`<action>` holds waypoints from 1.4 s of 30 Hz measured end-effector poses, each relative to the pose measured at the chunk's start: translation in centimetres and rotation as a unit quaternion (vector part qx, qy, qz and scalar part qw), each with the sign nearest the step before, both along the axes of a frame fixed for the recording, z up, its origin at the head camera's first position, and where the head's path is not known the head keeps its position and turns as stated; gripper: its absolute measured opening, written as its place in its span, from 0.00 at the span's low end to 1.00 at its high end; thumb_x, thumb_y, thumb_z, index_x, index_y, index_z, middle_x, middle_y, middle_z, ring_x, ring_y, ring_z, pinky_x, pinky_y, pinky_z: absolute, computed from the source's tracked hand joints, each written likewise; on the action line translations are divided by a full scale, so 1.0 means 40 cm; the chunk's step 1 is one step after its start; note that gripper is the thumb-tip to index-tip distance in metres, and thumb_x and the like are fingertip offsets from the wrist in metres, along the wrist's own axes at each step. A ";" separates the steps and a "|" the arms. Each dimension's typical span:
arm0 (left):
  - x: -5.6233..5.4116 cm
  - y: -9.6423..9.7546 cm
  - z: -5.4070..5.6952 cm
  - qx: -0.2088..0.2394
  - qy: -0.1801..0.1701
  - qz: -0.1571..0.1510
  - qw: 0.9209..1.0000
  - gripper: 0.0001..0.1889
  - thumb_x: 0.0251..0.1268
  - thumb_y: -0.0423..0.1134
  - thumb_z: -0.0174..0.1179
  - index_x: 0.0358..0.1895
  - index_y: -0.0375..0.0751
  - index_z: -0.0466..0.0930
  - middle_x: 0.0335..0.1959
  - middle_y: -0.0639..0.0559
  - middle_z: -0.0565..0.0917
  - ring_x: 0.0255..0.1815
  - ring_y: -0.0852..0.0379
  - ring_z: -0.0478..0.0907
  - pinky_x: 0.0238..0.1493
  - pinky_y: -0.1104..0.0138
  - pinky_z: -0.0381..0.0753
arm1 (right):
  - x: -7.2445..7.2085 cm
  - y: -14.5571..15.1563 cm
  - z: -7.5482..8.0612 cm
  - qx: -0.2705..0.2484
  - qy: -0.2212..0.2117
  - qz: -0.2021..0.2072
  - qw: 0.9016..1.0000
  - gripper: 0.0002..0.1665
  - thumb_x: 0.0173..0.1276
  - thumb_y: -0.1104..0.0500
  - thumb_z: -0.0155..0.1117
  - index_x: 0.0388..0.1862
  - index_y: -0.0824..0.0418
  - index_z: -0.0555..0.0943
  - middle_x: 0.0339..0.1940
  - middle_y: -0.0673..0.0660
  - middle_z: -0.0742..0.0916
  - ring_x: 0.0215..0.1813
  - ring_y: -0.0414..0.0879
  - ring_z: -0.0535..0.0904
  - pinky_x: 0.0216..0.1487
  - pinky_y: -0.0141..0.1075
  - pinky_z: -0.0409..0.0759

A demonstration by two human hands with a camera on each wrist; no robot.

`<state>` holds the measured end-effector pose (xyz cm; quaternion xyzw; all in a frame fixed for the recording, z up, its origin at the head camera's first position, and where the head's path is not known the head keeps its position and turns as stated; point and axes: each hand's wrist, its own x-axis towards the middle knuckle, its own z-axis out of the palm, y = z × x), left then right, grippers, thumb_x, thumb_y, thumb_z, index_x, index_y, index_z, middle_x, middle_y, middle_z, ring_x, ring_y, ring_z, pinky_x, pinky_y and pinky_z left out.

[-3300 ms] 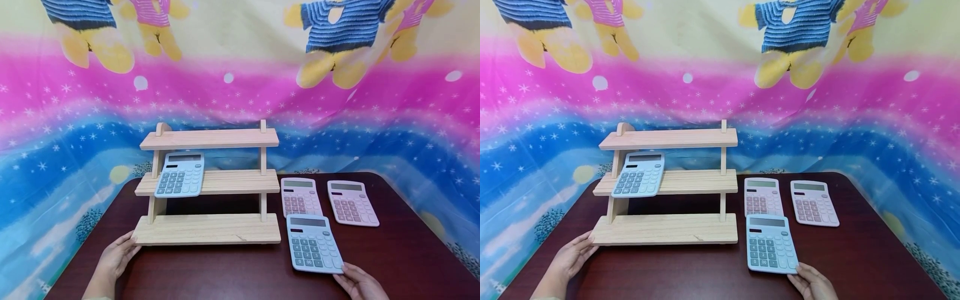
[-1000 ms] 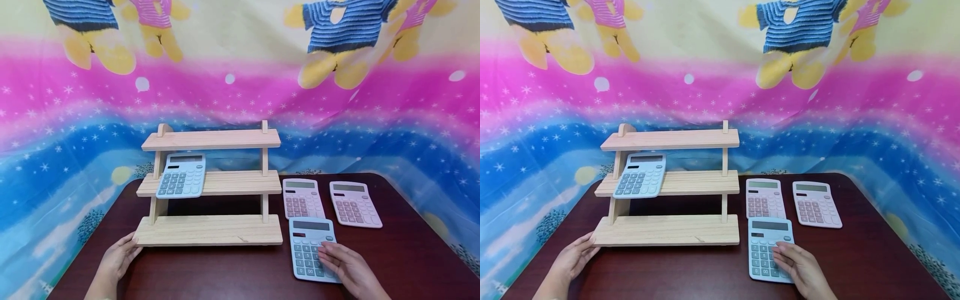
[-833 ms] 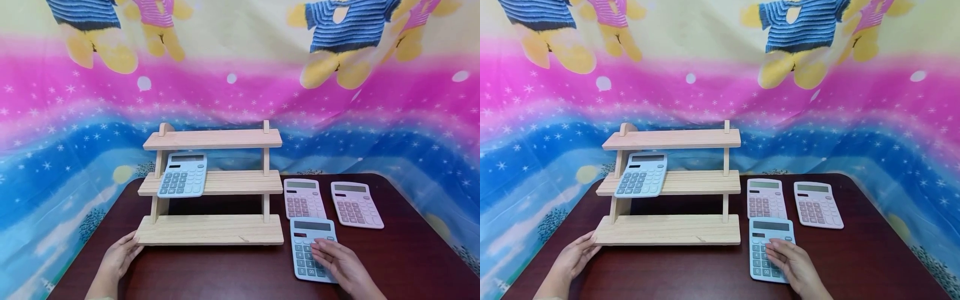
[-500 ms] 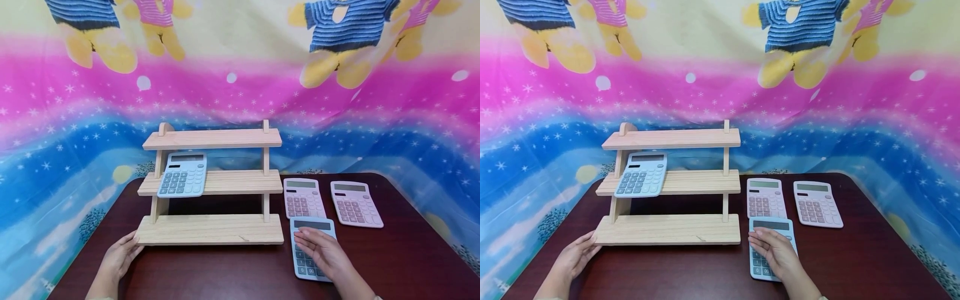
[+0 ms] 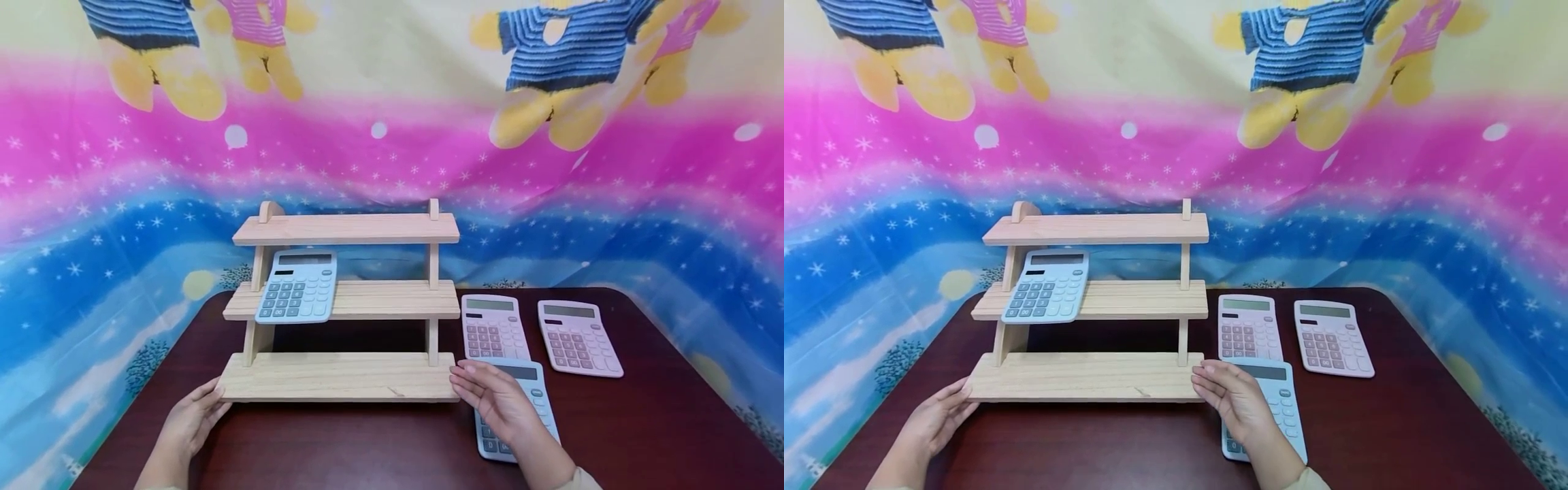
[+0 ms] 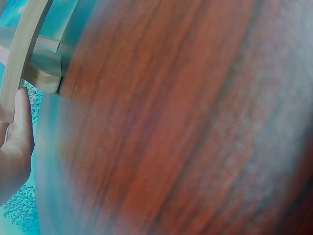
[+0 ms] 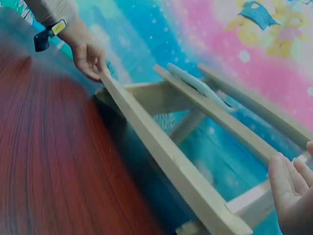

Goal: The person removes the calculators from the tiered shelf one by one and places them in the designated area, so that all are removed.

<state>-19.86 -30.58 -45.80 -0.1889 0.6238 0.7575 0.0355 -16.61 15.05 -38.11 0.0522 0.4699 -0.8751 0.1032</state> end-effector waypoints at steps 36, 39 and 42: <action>0.006 -0.009 -0.008 0.053 0.019 0.015 0.998 0.12 0.50 0.38 0.63 0.38 0.56 0.73 0.34 0.57 0.75 0.33 0.66 0.76 0.44 0.68 0.74 | -0.081 -0.208 0.036 -0.011 0.052 0.026 0.998 0.06 0.60 0.70 0.51 0.34 0.66 0.75 0.33 0.59 0.81 0.40 0.49 0.78 0.48 0.40 0.73; 0.005 -0.005 -0.007 0.042 0.017 0.014 0.999 0.25 0.51 0.38 0.61 0.54 0.49 0.64 0.36 0.55 0.75 0.33 0.66 0.76 0.44 0.69 0.74 | -0.088 -0.225 0.035 -0.009 0.050 0.024 0.998 0.06 0.60 0.70 0.51 0.34 0.66 0.74 0.33 0.60 0.81 0.40 0.50 0.78 0.47 0.40 0.74; 0.006 -0.004 -0.003 0.041 0.013 0.019 0.999 0.23 0.51 0.38 0.61 0.52 0.50 0.65 0.36 0.55 0.76 0.33 0.66 0.76 0.44 0.69 0.75 | -0.097 -0.244 0.037 -0.012 0.051 0.025 0.998 0.06 0.60 0.71 0.50 0.34 0.65 0.75 0.32 0.59 0.81 0.39 0.49 0.78 0.46 0.39 0.75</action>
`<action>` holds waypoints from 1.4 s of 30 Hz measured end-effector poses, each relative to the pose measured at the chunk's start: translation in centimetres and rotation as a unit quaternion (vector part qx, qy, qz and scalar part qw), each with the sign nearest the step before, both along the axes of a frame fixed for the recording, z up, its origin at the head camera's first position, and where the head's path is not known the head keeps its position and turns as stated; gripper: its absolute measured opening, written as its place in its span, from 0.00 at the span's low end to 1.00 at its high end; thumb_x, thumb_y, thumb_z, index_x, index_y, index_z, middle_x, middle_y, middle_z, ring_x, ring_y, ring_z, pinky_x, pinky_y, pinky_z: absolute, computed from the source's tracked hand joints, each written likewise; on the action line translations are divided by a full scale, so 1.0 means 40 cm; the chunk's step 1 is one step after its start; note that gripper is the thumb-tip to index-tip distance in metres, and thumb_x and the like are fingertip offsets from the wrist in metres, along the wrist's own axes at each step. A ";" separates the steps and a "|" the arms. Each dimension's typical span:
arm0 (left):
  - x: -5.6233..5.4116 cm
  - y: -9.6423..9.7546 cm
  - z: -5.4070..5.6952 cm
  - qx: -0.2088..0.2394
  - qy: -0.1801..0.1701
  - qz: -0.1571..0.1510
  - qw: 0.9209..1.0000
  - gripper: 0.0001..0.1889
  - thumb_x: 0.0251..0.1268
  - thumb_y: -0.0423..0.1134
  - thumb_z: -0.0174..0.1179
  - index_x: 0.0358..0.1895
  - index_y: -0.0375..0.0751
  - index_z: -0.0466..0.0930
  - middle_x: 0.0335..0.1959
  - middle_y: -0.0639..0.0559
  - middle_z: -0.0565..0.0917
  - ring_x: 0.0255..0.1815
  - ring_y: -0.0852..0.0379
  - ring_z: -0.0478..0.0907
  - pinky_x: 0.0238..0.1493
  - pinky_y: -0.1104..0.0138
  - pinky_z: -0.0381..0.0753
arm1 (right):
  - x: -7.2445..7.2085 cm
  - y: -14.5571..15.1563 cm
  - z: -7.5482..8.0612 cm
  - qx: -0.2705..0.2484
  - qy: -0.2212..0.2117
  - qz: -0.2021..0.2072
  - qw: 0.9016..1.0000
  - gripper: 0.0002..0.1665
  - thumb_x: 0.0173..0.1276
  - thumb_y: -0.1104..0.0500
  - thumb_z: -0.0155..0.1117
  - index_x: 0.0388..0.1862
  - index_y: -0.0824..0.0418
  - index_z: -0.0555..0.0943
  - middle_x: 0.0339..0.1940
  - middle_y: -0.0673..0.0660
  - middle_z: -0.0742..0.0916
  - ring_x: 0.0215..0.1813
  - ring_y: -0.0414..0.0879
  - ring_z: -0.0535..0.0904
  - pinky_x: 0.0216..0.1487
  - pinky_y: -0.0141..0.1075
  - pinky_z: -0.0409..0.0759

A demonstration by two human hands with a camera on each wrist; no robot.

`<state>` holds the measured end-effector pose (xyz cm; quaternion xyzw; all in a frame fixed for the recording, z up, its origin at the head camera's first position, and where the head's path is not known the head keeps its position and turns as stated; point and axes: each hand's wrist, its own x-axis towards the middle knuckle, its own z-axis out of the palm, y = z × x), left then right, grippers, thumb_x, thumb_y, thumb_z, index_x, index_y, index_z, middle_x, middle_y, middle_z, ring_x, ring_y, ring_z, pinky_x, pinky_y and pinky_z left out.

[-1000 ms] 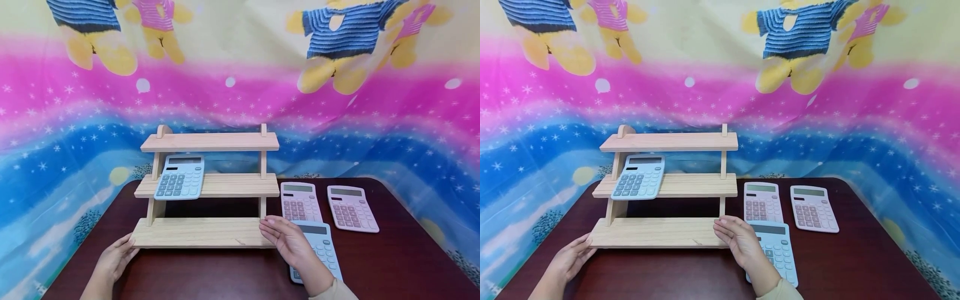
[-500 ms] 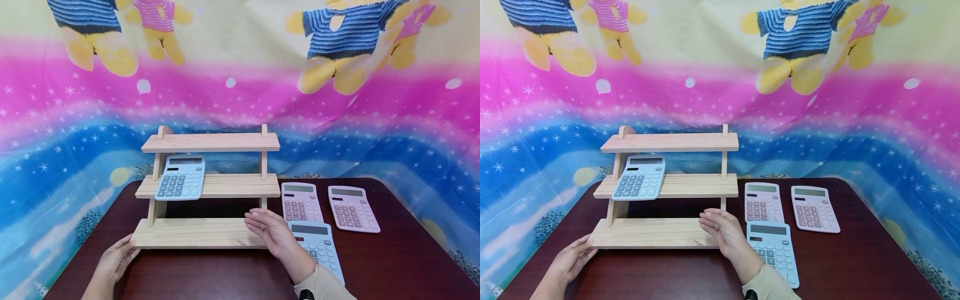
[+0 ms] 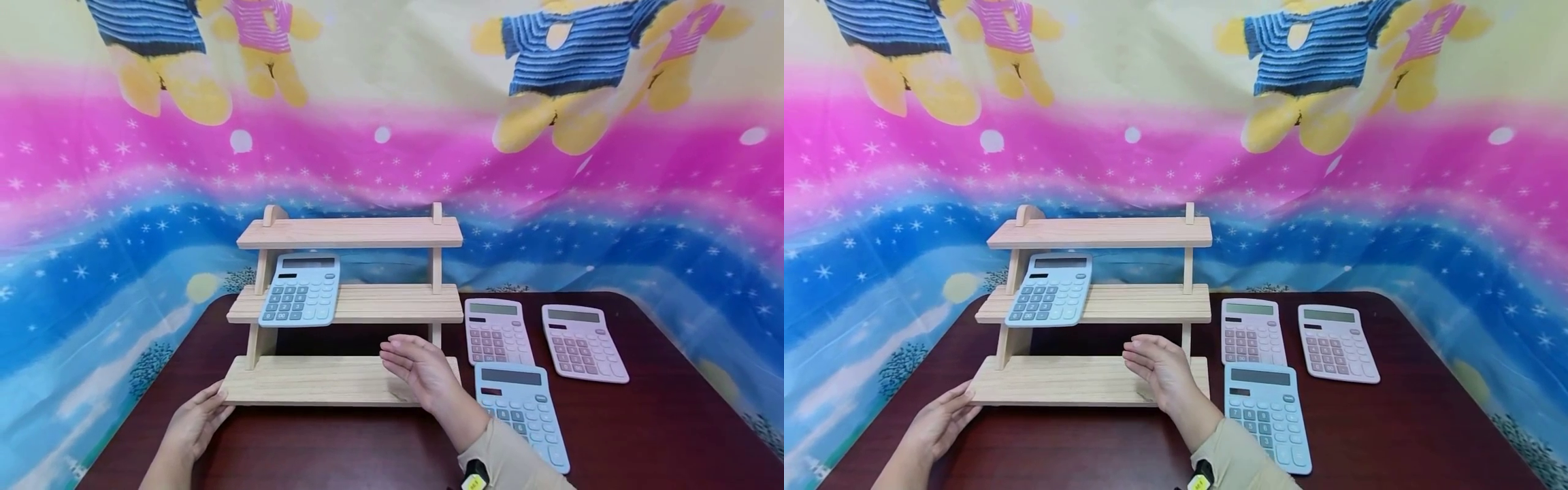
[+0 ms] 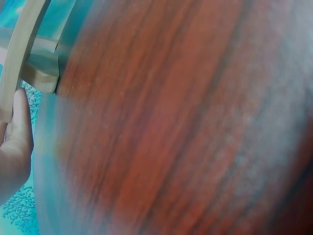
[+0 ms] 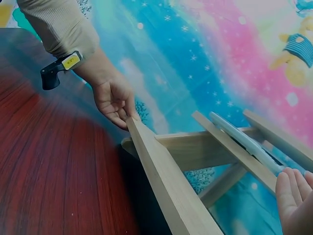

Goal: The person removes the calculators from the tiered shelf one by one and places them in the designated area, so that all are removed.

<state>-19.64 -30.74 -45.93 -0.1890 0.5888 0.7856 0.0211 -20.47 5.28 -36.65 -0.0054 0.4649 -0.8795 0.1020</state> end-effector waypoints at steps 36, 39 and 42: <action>0.001 0.005 -0.001 -0.033 -0.010 0.002 0.999 0.38 0.55 0.38 0.58 0.64 0.34 0.46 0.36 0.58 0.74 0.32 0.69 0.75 0.44 0.70 0.74 | -0.102 -0.171 0.023 0.037 0.005 -0.021 0.999 0.07 0.57 0.69 0.55 0.35 0.72 0.73 0.27 0.58 0.80 0.30 0.46 0.78 0.41 0.39 0.77; -0.002 0.005 -0.003 -0.037 -0.009 0.002 0.999 0.38 0.55 0.38 0.58 0.64 0.34 0.45 0.36 0.58 0.74 0.32 0.69 0.75 0.44 0.70 0.74 | -0.110 -0.182 0.024 0.048 0.006 -0.026 0.998 0.08 0.57 0.69 0.55 0.35 0.72 0.73 0.26 0.57 0.80 0.29 0.46 0.78 0.41 0.40 0.77; -0.002 0.005 -0.004 -0.040 -0.008 0.002 0.999 0.37 0.56 0.38 0.58 0.64 0.34 0.45 0.38 0.58 0.73 0.33 0.69 0.75 0.45 0.70 0.74 | -0.117 -0.191 0.026 0.057 0.004 -0.028 0.998 0.07 0.57 0.70 0.56 0.34 0.72 0.73 0.26 0.57 0.80 0.29 0.46 0.78 0.40 0.39 0.78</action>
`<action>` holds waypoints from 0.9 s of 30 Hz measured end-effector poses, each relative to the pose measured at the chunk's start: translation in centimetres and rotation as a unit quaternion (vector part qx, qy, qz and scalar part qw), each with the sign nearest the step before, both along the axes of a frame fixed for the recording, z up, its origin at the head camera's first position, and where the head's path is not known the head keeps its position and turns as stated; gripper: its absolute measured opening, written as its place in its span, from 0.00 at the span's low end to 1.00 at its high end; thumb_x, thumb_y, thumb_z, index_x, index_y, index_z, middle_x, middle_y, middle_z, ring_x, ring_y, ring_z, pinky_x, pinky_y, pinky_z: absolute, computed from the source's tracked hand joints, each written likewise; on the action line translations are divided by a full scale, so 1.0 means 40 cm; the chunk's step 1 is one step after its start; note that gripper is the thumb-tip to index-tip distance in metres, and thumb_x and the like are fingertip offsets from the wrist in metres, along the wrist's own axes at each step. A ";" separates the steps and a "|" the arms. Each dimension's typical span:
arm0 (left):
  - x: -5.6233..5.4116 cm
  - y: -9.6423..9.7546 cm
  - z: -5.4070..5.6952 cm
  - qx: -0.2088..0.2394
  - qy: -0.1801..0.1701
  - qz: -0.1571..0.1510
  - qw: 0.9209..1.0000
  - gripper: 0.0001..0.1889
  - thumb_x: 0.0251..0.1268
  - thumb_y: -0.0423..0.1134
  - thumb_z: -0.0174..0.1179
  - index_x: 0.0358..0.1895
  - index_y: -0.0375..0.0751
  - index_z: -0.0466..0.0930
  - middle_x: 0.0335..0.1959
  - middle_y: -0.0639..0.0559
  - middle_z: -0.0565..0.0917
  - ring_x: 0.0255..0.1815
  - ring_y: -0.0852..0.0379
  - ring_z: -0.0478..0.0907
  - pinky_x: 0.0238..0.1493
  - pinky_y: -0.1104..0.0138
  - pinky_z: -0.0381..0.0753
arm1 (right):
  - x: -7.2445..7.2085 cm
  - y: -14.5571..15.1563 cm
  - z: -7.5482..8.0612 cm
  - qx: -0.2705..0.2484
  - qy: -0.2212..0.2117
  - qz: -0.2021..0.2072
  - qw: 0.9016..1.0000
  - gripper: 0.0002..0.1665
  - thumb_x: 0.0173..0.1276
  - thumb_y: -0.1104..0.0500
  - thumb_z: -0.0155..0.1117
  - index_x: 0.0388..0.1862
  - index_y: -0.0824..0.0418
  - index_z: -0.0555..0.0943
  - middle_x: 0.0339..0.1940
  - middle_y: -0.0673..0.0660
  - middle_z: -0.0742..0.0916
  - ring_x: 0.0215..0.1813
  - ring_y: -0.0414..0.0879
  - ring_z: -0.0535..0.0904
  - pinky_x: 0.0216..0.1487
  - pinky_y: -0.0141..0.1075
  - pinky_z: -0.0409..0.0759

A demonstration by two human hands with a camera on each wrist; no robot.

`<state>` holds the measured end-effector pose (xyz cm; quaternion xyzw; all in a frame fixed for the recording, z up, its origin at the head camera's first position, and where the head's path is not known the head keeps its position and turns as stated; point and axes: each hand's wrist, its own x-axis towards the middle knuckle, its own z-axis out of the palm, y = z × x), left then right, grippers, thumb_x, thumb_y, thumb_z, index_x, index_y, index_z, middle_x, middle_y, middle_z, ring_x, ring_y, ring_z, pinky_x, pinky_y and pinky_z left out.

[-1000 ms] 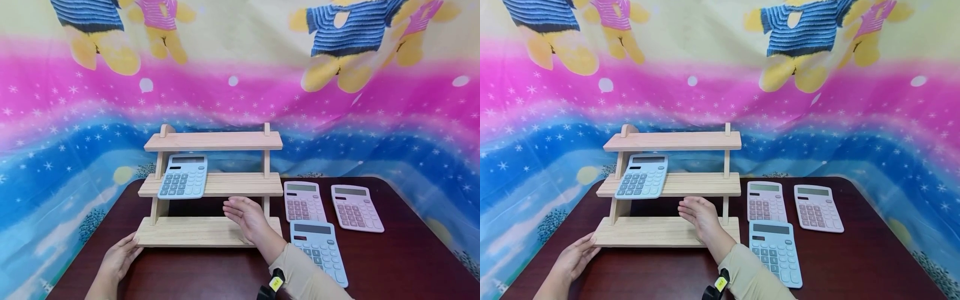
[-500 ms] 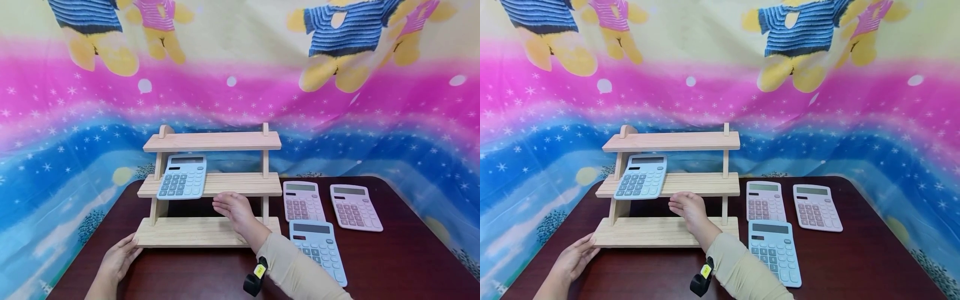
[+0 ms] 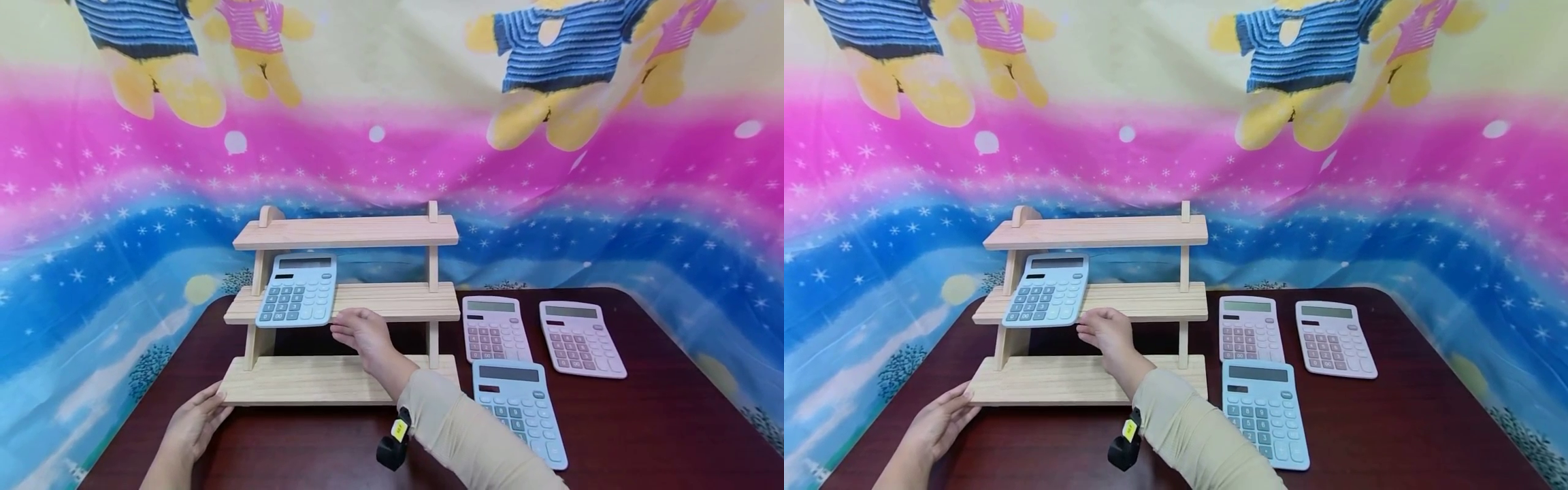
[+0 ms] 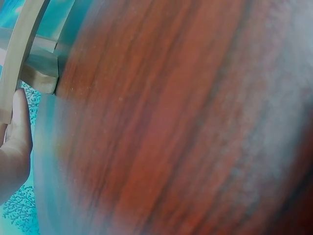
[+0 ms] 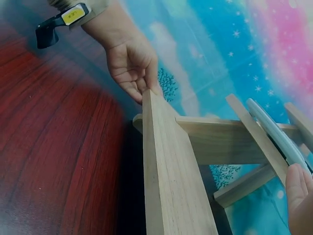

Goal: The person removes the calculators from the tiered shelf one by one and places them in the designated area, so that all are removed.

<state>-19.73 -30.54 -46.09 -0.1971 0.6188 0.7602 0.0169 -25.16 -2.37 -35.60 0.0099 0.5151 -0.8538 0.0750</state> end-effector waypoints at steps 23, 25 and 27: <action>0.004 -0.001 0.007 0.037 0.010 -0.002 0.999 0.10 0.54 0.35 0.59 0.39 0.54 0.73 0.31 0.60 0.75 0.33 0.67 0.75 0.43 0.70 0.74 | -0.032 -0.058 -0.004 0.039 -0.022 -0.033 0.998 0.09 0.55 0.71 0.58 0.35 0.70 0.69 0.26 0.63 0.81 0.28 0.53 0.79 0.32 0.40 0.79; 0.004 -0.002 0.008 0.039 0.014 -0.004 0.999 0.09 0.54 0.35 0.59 0.36 0.54 0.74 0.30 0.61 0.75 0.33 0.67 0.75 0.43 0.70 0.74 | -0.033 -0.063 -0.003 0.044 -0.021 -0.035 0.998 0.10 0.55 0.71 0.58 0.35 0.70 0.68 0.26 0.64 0.81 0.29 0.54 0.80 0.32 0.40 0.79; 0.004 -0.002 0.009 0.039 0.016 -0.005 0.999 0.09 0.54 0.35 0.59 0.36 0.55 0.74 0.31 0.61 0.75 0.33 0.67 0.75 0.43 0.71 0.74 | -0.035 -0.067 -0.002 0.049 -0.020 -0.036 0.998 0.10 0.55 0.70 0.58 0.36 0.70 0.68 0.27 0.64 0.81 0.30 0.55 0.80 0.32 0.40 0.79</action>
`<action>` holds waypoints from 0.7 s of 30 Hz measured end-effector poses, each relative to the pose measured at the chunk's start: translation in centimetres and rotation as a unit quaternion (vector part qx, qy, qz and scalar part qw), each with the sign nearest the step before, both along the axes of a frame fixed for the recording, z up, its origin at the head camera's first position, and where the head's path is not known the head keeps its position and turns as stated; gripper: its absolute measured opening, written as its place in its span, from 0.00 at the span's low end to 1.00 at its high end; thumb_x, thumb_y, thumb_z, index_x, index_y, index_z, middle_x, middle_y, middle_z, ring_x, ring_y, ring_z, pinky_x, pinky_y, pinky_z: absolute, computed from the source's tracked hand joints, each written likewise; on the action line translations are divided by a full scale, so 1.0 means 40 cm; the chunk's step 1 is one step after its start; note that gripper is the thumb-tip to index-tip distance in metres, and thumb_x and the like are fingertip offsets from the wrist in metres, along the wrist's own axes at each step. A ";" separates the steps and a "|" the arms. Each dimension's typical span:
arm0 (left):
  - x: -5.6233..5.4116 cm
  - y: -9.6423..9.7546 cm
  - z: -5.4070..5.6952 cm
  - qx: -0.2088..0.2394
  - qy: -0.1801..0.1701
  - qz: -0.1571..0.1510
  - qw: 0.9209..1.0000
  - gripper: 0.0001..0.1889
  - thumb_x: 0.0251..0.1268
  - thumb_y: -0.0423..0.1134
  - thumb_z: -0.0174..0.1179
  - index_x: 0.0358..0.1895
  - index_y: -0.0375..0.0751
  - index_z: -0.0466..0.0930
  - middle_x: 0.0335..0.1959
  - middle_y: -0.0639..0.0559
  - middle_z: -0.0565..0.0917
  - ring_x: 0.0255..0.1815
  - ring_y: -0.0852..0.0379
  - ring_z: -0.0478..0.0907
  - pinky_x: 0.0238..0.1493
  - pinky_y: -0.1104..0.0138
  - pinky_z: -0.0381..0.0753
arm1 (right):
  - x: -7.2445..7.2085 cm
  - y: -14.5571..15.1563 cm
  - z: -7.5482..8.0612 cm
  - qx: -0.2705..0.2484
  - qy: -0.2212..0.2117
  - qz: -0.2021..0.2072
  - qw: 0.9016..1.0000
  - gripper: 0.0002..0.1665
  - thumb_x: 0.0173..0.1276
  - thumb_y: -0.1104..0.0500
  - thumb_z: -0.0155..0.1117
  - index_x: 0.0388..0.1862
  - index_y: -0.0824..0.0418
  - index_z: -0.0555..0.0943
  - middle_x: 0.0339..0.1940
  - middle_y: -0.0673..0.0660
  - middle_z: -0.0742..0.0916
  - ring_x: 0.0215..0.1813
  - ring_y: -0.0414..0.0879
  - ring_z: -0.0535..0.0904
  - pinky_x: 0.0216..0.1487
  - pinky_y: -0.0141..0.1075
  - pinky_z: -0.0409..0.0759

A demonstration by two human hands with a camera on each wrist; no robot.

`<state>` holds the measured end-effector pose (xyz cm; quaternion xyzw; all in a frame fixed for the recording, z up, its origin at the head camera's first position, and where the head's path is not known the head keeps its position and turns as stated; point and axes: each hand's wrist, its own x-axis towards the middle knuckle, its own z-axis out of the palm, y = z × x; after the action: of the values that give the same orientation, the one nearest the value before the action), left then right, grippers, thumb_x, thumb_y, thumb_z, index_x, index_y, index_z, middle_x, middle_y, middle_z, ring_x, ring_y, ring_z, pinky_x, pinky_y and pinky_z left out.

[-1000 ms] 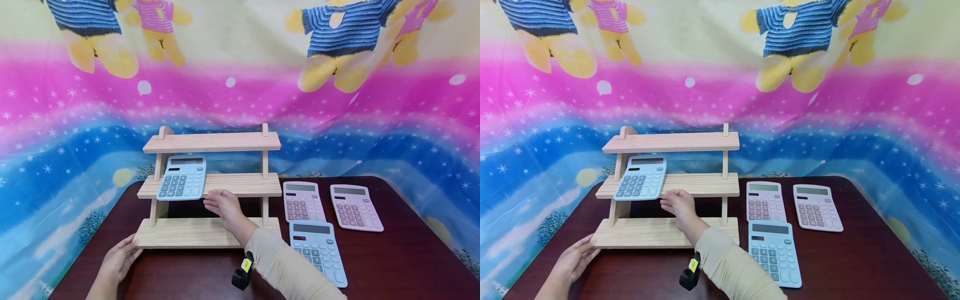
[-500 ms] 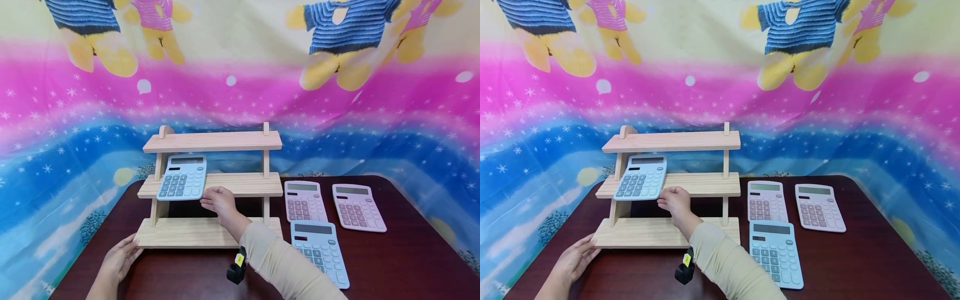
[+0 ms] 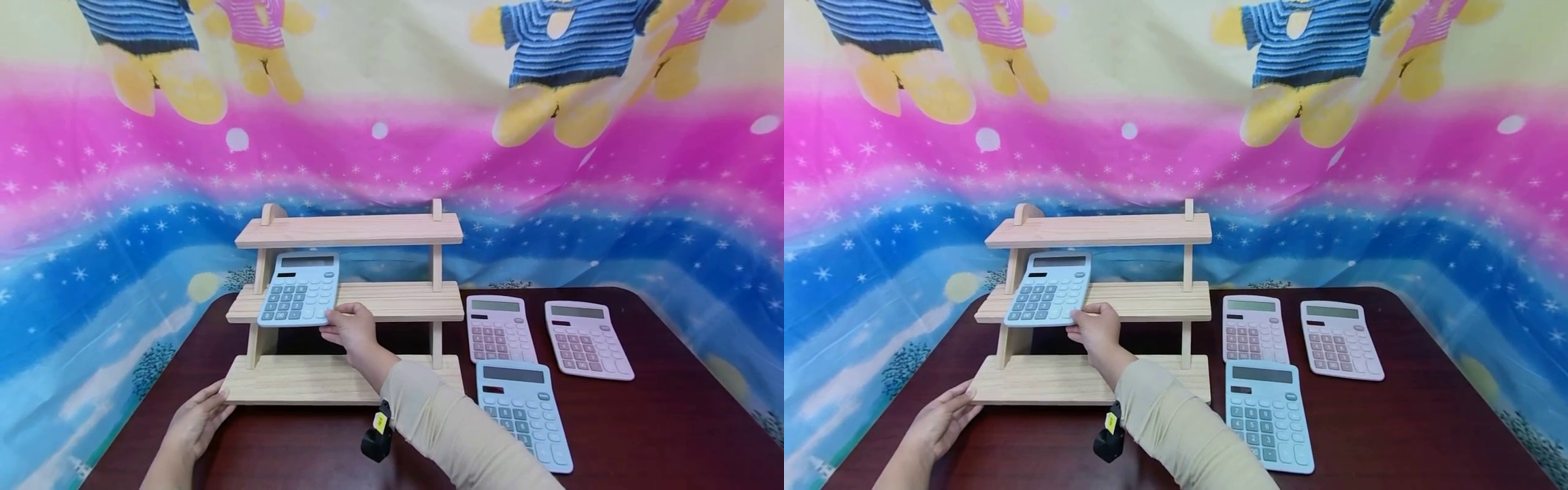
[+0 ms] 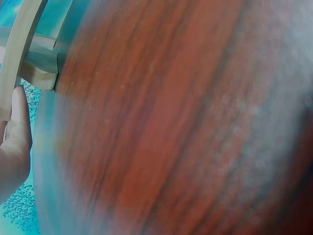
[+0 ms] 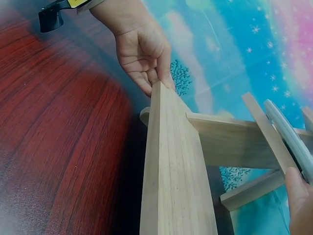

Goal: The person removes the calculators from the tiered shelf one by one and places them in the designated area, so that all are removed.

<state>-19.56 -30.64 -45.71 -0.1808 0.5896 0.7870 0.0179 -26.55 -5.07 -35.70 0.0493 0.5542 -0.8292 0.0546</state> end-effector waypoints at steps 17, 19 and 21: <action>0.001 0.005 0.003 -0.005 -0.004 0.001 1.000 0.18 0.55 0.35 0.58 0.48 0.49 0.67 0.32 0.60 0.75 0.33 0.66 0.75 0.43 0.70 0.74 | -0.003 0.002 -0.008 0.003 0.005 0.007 1.000 0.14 0.55 0.73 0.58 0.40 0.73 0.70 0.29 0.63 0.81 0.27 0.47 0.78 0.36 0.37 0.79; 0.000 0.005 0.001 -0.015 -0.007 0.004 1.000 0.22 0.56 0.35 0.58 0.53 0.46 0.62 0.33 0.59 0.75 0.33 0.67 0.75 0.43 0.70 0.74 | -0.001 0.008 -0.008 -0.001 0.002 0.012 1.000 0.14 0.55 0.73 0.57 0.42 0.74 0.70 0.31 0.64 0.81 0.28 0.46 0.78 0.37 0.37 0.79; 0.000 0.005 -0.001 -0.022 -0.009 0.003 1.000 0.27 0.56 0.35 0.57 0.59 0.43 0.58 0.33 0.58 0.75 0.33 0.67 0.75 0.43 0.70 0.74 | 0.000 0.013 -0.007 -0.010 -0.004 0.018 1.000 0.14 0.55 0.73 0.57 0.43 0.74 0.71 0.32 0.63 0.80 0.30 0.46 0.78 0.38 0.36 0.78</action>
<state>-19.58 -30.42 -45.74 -0.1903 0.6060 0.7722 0.0171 -26.56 -4.54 -35.98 0.0422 0.5461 -0.8335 0.0727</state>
